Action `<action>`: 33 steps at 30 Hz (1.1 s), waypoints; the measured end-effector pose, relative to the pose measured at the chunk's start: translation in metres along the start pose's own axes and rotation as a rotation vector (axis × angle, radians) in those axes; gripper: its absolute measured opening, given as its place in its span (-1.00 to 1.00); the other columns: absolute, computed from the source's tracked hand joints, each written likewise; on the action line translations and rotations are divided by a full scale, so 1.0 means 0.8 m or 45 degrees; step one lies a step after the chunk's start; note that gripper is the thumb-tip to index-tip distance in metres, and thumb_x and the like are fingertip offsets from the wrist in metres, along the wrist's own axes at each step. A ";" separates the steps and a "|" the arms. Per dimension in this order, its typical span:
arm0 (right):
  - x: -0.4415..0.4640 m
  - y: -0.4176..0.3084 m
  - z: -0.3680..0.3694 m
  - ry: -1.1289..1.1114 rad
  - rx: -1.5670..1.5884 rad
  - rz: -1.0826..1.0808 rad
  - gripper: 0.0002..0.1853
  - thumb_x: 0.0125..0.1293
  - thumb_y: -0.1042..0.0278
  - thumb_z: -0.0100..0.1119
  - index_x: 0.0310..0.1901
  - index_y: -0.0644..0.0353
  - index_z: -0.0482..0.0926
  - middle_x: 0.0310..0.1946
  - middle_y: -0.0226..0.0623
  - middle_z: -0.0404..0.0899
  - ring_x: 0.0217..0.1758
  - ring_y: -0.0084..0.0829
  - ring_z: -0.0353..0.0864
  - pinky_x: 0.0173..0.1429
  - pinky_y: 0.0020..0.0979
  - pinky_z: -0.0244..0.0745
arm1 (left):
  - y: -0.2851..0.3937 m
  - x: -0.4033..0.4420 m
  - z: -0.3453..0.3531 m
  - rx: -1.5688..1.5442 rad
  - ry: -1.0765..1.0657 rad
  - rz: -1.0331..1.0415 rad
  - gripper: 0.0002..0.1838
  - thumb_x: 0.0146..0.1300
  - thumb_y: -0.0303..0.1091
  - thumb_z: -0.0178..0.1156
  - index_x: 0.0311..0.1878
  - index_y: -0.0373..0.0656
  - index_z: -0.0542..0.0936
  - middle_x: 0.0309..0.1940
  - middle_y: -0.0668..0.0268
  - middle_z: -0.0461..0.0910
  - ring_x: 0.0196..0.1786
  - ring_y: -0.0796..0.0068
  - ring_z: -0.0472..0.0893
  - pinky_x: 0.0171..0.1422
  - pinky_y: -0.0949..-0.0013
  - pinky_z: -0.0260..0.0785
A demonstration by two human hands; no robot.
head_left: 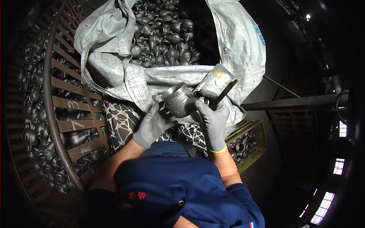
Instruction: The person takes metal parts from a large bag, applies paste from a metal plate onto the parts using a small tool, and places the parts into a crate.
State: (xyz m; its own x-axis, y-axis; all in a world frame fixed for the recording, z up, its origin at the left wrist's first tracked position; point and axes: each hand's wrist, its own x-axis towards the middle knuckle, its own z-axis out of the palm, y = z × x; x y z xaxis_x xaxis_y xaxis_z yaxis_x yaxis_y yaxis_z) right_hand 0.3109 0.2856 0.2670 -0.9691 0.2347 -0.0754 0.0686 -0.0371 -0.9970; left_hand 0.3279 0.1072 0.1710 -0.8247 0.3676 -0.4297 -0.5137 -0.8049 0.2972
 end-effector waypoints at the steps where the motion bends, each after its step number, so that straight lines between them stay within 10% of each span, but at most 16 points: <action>1: -0.004 -0.001 0.006 -0.026 0.066 0.026 -0.66 0.10 0.59 0.36 -0.05 0.36 0.59 -0.18 -0.33 0.64 -0.12 -0.58 0.57 0.05 -0.53 0.47 | -0.005 0.004 0.002 -0.050 -0.199 -0.098 -0.27 0.34 0.16 0.02 0.45 0.01 0.12 0.38 0.10 0.23 0.44 0.08 0.21 0.49 -0.14 0.01; 6: -0.029 -0.007 0.025 -0.381 0.195 0.300 -0.67 0.19 0.61 0.26 0.01 0.42 0.55 -0.15 -0.25 0.65 -0.14 -0.57 0.60 0.02 -0.56 0.50 | 0.011 0.029 0.005 -0.275 -0.126 -0.028 -0.29 0.40 0.26 -0.19 0.36 -0.12 0.27 0.25 0.09 0.39 0.29 0.09 0.40 0.41 -0.04 0.24; 9: -0.020 -0.010 0.023 -0.358 0.218 0.136 -0.52 0.21 0.61 0.21 0.19 0.44 0.42 -0.10 -0.24 0.63 -0.10 -0.57 0.60 0.04 -0.57 0.48 | 0.024 0.031 -0.015 -0.176 -0.685 0.022 -0.38 0.44 0.13 -0.12 0.35 -0.14 0.26 0.28 0.14 0.37 0.30 0.21 0.41 0.39 0.08 0.28; 15: 0.003 0.011 0.039 -0.363 -0.739 -0.604 -0.19 0.02 0.34 0.37 0.33 0.41 0.27 0.14 0.08 0.48 0.15 -0.08 0.52 0.26 -0.22 0.36 | 0.015 0.013 0.024 0.158 0.120 0.386 -0.54 0.48 0.01 -0.12 0.23 -0.10 0.41 0.14 0.22 0.53 0.18 0.32 0.53 0.35 0.19 0.35; 20: 0.009 0.020 0.030 -0.450 -0.171 -0.150 -0.27 0.16 0.53 0.23 0.38 0.40 0.20 0.16 -0.17 0.49 0.07 -0.60 0.46 0.01 -0.64 0.39 | 0.033 0.009 0.017 -0.105 0.023 0.094 -0.50 0.47 0.05 -0.13 0.26 -0.08 0.39 0.12 0.17 0.54 0.08 0.25 0.60 0.26 0.15 0.44; 23: 0.004 0.002 0.016 -0.427 -0.116 -0.072 -0.28 0.22 0.58 0.13 0.41 0.46 0.10 0.19 -0.09 0.46 0.15 -0.48 0.47 0.17 -0.51 0.36 | 0.044 -0.007 0.039 -0.244 0.001 -0.126 -0.39 0.43 0.20 -0.19 0.27 -0.09 0.37 0.11 0.10 0.53 0.07 0.14 0.60 0.06 -0.14 0.53; 27: -0.008 -0.002 -0.011 -0.552 -0.583 -0.523 -0.42 0.31 0.55 -0.11 0.39 0.44 0.16 0.27 0.06 0.38 0.35 -0.23 0.36 0.42 -0.31 0.13 | 0.050 -0.015 0.046 -0.203 -0.028 -0.065 -0.33 0.40 0.26 -0.20 0.31 -0.09 0.31 0.09 0.05 0.51 0.06 0.05 0.59 0.01 -0.13 0.56; 33: -0.025 -0.018 -0.014 -0.571 -0.818 -0.494 -0.50 0.16 0.67 0.11 0.19 0.23 0.52 0.00 0.03 0.58 0.03 -0.14 0.62 0.13 -0.35 0.47 | 0.054 -0.013 0.044 -0.283 -0.067 -0.105 -0.35 0.41 0.24 -0.21 0.30 -0.08 0.31 0.12 0.04 0.47 0.03 0.04 0.60 -0.02 -0.12 0.57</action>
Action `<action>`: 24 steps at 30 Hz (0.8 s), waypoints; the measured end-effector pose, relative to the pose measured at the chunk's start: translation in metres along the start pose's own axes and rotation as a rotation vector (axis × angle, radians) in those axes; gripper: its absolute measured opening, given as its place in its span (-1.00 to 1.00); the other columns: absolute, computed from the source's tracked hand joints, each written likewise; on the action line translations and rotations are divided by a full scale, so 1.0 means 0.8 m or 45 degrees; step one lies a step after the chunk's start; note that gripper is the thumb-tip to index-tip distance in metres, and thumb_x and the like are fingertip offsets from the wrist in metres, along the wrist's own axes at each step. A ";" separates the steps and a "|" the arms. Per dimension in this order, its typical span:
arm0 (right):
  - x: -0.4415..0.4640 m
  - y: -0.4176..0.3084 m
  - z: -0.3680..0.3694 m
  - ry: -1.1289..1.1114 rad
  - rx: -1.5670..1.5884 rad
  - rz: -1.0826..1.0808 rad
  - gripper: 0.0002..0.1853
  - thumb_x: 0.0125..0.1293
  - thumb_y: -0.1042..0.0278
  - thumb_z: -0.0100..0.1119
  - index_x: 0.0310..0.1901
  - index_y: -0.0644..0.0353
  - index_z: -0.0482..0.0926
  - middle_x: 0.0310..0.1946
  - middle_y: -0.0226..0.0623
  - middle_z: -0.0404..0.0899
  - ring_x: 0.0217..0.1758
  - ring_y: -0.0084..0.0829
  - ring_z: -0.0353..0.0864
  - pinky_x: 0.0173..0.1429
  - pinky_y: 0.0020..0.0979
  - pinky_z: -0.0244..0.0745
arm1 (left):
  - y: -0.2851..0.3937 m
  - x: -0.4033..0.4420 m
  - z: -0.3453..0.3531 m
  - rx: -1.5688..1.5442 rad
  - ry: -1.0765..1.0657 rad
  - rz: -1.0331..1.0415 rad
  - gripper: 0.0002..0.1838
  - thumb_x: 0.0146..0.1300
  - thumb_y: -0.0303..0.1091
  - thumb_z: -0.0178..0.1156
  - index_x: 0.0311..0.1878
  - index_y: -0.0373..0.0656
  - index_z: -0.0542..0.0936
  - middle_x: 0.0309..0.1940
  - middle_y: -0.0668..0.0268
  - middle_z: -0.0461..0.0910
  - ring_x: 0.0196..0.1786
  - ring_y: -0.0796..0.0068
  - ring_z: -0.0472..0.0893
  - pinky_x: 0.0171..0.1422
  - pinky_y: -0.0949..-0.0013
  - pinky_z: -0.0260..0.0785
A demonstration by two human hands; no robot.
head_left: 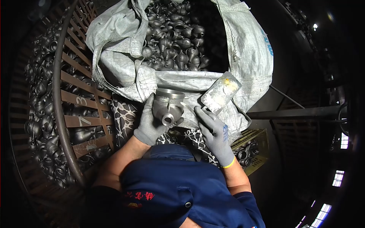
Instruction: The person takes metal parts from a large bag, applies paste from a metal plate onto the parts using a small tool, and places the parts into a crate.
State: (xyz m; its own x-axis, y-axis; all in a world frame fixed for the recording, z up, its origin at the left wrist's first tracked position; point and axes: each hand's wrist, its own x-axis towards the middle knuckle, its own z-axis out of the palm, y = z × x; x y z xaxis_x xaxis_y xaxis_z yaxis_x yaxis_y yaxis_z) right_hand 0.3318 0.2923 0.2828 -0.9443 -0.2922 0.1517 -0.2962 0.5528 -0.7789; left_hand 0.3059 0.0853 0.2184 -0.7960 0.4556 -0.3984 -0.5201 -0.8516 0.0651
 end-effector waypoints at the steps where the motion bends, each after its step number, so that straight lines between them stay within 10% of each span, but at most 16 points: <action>1: 0.000 0.002 0.001 0.002 0.000 -0.002 -0.50 0.16 0.67 0.11 0.19 0.23 0.52 0.00 0.03 0.58 0.03 -0.14 0.62 0.13 -0.35 0.47 | -0.001 -0.001 0.002 0.002 -0.002 0.000 -0.35 0.41 0.24 -0.21 0.30 -0.08 0.31 0.12 0.04 0.47 0.03 0.04 0.60 -0.02 -0.12 0.57; 6: 0.004 -0.001 0.004 0.041 -0.192 -0.118 -0.48 0.13 0.61 0.18 0.18 0.02 0.54 -0.19 -0.16 0.61 -0.22 -0.17 0.62 -0.17 -0.33 0.50 | -0.003 -0.002 -0.004 -0.025 0.117 0.044 -0.36 0.33 0.23 -0.02 0.34 0.09 0.26 0.24 0.11 0.35 0.21 0.00 0.47 0.06 -0.30 0.48; 24: 0.011 -0.007 0.002 -0.062 -0.484 -0.126 -0.48 0.10 0.60 0.23 0.12 -0.06 0.58 -0.28 -0.21 0.60 -0.30 -0.20 0.61 -0.27 -0.33 0.48 | -0.012 0.007 -0.022 0.043 0.205 0.158 -0.34 0.35 0.26 -0.11 0.31 -0.02 0.32 0.18 0.09 0.45 0.14 0.02 0.54 0.06 -0.25 0.50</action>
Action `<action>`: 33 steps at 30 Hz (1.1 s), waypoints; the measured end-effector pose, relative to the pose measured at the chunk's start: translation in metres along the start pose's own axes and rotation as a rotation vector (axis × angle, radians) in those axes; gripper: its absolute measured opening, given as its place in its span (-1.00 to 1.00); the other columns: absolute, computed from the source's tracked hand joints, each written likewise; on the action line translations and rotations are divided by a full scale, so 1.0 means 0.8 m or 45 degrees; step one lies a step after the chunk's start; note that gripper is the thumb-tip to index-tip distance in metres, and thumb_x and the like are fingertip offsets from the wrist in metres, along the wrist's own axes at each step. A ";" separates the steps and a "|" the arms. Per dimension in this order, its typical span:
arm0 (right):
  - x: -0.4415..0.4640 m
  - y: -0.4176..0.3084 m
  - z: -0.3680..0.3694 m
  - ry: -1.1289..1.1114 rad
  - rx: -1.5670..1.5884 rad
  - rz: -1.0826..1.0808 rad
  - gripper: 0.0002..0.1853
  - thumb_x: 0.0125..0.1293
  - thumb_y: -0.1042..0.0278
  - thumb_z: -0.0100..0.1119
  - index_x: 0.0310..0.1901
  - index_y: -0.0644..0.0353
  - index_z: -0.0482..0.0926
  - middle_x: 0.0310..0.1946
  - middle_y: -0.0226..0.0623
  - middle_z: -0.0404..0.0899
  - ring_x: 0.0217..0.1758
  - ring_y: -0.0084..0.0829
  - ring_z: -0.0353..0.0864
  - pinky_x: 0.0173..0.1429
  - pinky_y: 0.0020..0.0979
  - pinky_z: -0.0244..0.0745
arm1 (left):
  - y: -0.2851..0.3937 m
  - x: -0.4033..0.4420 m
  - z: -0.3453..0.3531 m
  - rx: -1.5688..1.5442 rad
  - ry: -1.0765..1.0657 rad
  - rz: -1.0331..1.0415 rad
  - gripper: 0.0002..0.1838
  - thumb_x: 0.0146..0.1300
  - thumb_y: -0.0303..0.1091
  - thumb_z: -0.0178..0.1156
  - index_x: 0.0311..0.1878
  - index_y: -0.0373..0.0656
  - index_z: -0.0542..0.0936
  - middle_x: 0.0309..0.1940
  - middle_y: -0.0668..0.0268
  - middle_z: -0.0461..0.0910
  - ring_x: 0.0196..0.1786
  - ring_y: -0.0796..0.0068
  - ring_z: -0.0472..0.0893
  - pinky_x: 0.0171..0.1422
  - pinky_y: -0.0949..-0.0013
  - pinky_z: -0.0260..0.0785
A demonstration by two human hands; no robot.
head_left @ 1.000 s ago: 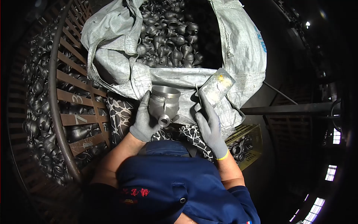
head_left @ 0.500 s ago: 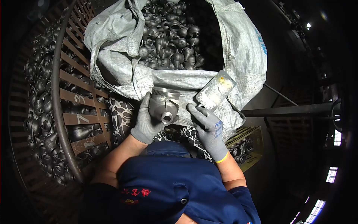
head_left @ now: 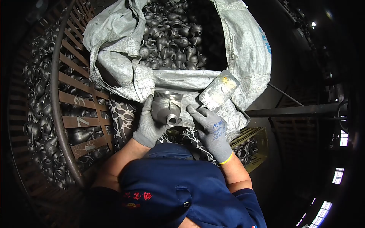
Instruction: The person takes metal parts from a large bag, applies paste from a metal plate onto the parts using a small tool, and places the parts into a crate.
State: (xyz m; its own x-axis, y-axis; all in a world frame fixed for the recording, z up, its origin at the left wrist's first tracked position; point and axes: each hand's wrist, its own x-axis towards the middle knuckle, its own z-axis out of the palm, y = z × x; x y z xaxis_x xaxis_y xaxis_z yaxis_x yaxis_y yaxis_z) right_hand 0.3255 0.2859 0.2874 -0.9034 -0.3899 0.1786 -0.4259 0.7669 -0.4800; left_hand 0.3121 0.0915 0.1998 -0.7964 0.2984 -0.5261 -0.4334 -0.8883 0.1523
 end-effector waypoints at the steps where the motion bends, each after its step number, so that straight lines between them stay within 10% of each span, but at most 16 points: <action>1: -0.001 0.000 -0.001 0.002 -0.002 0.003 -0.48 0.10 0.60 0.23 0.12 -0.06 0.58 -0.28 -0.21 0.60 -0.30 -0.20 0.61 -0.27 -0.33 0.48 | 0.000 0.001 -0.003 0.002 -0.001 -0.004 -0.34 0.35 0.26 -0.11 0.31 -0.02 0.32 0.18 0.09 0.45 0.14 0.02 0.54 0.06 -0.25 0.50; 26: -0.007 0.013 -0.002 0.013 0.237 0.099 -0.56 0.19 0.47 0.18 0.12 -0.13 0.58 -0.43 -0.27 0.51 -0.39 -0.18 0.56 -0.32 -0.24 0.42 | -0.002 0.012 -0.017 0.149 -0.061 0.102 -0.31 0.35 0.28 -0.10 0.35 -0.03 0.26 0.21 0.05 0.40 0.12 0.02 0.54 0.03 -0.23 0.53; 33: -0.005 0.028 0.005 -0.116 0.997 0.390 -0.50 0.21 0.64 0.13 0.24 0.37 0.44 0.04 -0.27 0.60 -0.10 -0.60 0.56 0.08 -0.50 0.45 | -0.006 0.003 -0.002 0.107 -0.068 0.064 -0.36 0.37 0.22 -0.09 0.29 -0.09 0.33 0.13 0.13 0.49 0.07 0.14 0.58 0.07 -0.13 0.53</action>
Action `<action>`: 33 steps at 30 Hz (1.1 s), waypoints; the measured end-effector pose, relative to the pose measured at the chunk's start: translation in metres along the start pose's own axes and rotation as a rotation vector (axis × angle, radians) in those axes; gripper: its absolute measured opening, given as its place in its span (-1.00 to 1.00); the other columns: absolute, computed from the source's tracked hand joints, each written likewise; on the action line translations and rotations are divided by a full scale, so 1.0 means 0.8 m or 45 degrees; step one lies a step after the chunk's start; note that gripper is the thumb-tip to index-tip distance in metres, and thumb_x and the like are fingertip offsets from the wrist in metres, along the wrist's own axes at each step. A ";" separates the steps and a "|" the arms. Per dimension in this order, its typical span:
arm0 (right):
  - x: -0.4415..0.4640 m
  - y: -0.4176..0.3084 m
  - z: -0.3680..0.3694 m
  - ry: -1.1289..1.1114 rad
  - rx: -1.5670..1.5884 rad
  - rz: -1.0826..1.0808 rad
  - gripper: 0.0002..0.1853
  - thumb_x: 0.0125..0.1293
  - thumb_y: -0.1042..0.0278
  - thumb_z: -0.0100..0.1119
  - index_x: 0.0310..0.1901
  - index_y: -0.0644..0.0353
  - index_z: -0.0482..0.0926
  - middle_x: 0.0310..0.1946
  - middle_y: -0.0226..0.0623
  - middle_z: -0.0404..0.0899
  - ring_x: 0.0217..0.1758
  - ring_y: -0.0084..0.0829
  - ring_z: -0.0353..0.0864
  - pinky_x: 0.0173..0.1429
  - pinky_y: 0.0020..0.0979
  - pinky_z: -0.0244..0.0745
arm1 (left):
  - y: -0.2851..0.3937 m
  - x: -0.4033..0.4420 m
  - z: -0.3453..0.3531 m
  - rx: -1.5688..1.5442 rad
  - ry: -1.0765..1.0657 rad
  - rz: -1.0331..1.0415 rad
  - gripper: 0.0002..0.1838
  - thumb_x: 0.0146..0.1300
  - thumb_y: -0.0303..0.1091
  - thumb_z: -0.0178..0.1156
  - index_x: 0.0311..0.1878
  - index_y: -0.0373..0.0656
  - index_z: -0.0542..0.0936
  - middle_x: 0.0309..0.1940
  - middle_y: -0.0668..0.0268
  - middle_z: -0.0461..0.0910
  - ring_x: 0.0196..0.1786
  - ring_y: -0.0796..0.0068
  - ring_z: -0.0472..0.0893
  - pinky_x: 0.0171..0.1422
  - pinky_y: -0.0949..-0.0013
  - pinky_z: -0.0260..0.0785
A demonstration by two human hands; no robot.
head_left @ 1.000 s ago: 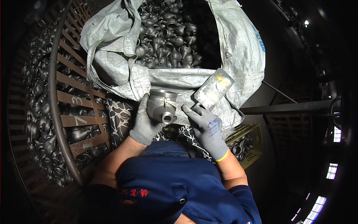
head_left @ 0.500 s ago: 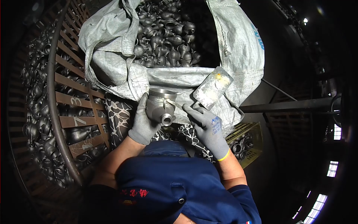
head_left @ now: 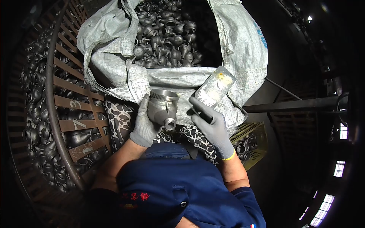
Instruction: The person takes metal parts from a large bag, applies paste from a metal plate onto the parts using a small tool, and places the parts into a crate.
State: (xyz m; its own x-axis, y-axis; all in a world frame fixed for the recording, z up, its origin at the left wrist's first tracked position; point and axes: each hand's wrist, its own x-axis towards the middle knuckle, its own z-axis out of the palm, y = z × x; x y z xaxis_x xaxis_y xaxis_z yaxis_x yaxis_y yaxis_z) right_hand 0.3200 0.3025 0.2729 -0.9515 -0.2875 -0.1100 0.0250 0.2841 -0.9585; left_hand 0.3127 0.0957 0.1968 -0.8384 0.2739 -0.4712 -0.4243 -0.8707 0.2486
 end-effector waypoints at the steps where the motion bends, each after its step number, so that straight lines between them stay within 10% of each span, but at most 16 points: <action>1: 0.005 0.002 0.004 0.066 -0.052 -0.041 -0.43 0.19 0.61 0.16 0.29 0.34 0.37 0.09 -0.26 0.56 -0.04 -0.61 0.54 0.11 -0.51 0.43 | -0.001 0.000 0.004 0.002 -0.003 -0.002 -0.36 0.37 0.22 -0.09 0.29 -0.09 0.33 0.13 0.13 0.49 0.07 0.14 0.58 0.07 -0.13 0.53; 4: 0.023 0.003 0.014 0.131 -0.171 -0.042 -0.23 0.13 0.52 0.29 0.39 0.35 0.20 0.20 -0.20 0.46 0.16 -0.59 0.45 0.24 -0.50 0.36 | -0.006 -0.003 0.014 0.031 0.028 0.084 -0.42 0.40 0.15 -0.06 0.25 -0.12 0.38 0.09 0.17 0.53 0.07 0.24 0.59 0.18 0.08 0.50; 6: 0.037 0.007 0.029 0.191 -0.105 -0.268 -0.16 0.06 0.27 0.39 0.35 0.41 0.24 0.28 0.11 0.36 0.37 -0.18 0.36 0.41 -0.28 0.22 | -0.009 -0.007 0.015 -0.024 -0.102 -0.037 -0.45 0.42 0.09 -0.04 0.26 -0.12 0.35 0.12 0.19 0.48 0.16 0.29 0.52 0.26 0.16 0.41; 7: 0.042 0.015 0.035 0.172 -0.159 -0.304 -0.21 0.11 0.48 0.35 0.37 0.40 0.21 0.20 -0.15 0.45 0.17 -0.52 0.45 0.25 -0.47 0.38 | -0.009 -0.009 0.017 -0.021 -0.103 -0.040 -0.45 0.42 0.09 -0.04 0.26 -0.12 0.35 0.12 0.19 0.48 0.16 0.29 0.52 0.26 0.16 0.41; 12: 0.048 0.011 0.028 -0.033 0.324 -0.060 -0.27 0.13 0.37 0.38 0.32 0.39 0.30 0.17 -0.09 0.51 0.21 -0.42 0.47 0.27 -0.40 0.36 | -0.003 -0.009 0.014 0.000 -0.162 -0.167 -0.40 0.40 0.15 -0.04 0.26 -0.14 0.35 0.15 0.17 0.47 0.09 0.26 0.57 0.18 0.25 0.49; 16: 0.045 0.010 0.024 -0.101 0.489 0.011 -0.27 0.14 0.47 0.35 0.35 0.35 0.28 0.20 -0.23 0.48 0.02 -0.62 0.50 0.07 -0.56 0.44 | -0.002 -0.013 0.014 -0.025 -0.298 -0.307 -0.41 0.39 0.18 -0.09 0.26 -0.07 0.40 0.11 0.14 0.54 0.13 0.24 0.58 0.12 -0.12 0.51; 18: 0.040 0.004 0.024 -0.056 0.508 0.096 -0.28 0.17 0.52 0.30 0.37 0.35 0.25 0.20 -0.25 0.48 -0.19 -0.71 0.48 -0.15 -0.64 0.44 | -0.008 -0.011 0.020 0.027 -0.115 -0.189 -0.34 0.37 0.17 -0.01 0.28 -0.18 0.33 0.14 0.14 0.47 0.11 0.25 0.56 0.23 0.23 0.45; 22: 0.040 0.003 0.028 -0.012 0.409 0.024 -0.30 0.18 0.55 0.26 0.37 0.34 0.24 0.20 -0.27 0.48 -0.31 -0.75 0.42 -0.29 -0.67 0.38 | -0.008 -0.011 0.024 0.227 -0.087 -0.044 -0.34 0.37 0.17 -0.01 0.29 -0.20 0.32 0.14 0.14 0.47 0.12 0.24 0.55 0.28 0.22 0.42; 28: 0.038 0.017 0.020 0.101 0.543 0.013 -0.40 0.21 0.55 0.22 0.31 0.38 0.32 0.09 -0.29 0.55 -0.29 -0.76 0.43 -0.23 -0.70 0.35 | -0.001 -0.013 0.028 -0.012 -0.316 -0.243 -0.40 0.39 0.14 -0.02 0.28 -0.12 0.35 0.11 0.14 0.49 0.08 0.24 0.57 0.08 0.17 0.54; 30: 0.031 0.022 0.018 0.332 0.688 0.162 -0.44 0.23 0.54 0.20 0.28 0.40 0.36 0.01 -0.31 0.58 -0.25 -0.76 0.45 -0.18 -0.70 0.35 | -0.005 0.001 0.017 -0.080 -0.066 -0.177 -0.41 0.41 0.20 -0.16 0.28 -0.03 0.35 0.12 0.09 0.49 0.11 0.16 0.56 0.10 -0.30 0.46; 33: 0.011 0.005 0.031 0.298 0.524 0.078 -0.43 0.17 0.52 0.27 0.25 0.36 0.41 0.01 -0.34 0.57 -0.30 -0.75 0.42 -0.19 -0.68 0.34 | -0.008 0.012 0.010 -0.049 -0.042 -0.030 -0.38 0.39 0.20 -0.08 0.29 -0.08 0.34 0.16 0.13 0.46 0.14 0.16 0.54 0.21 -0.02 0.44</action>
State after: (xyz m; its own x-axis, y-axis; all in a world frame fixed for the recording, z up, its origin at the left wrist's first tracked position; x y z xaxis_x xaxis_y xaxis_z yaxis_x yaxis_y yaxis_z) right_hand 0.3197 0.2788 0.2615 -0.9868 -0.0546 -0.1525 0.1576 -0.1054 -0.9819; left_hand 0.3048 0.1074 0.1976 -0.8397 0.3071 -0.4480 -0.4307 -0.8789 0.2048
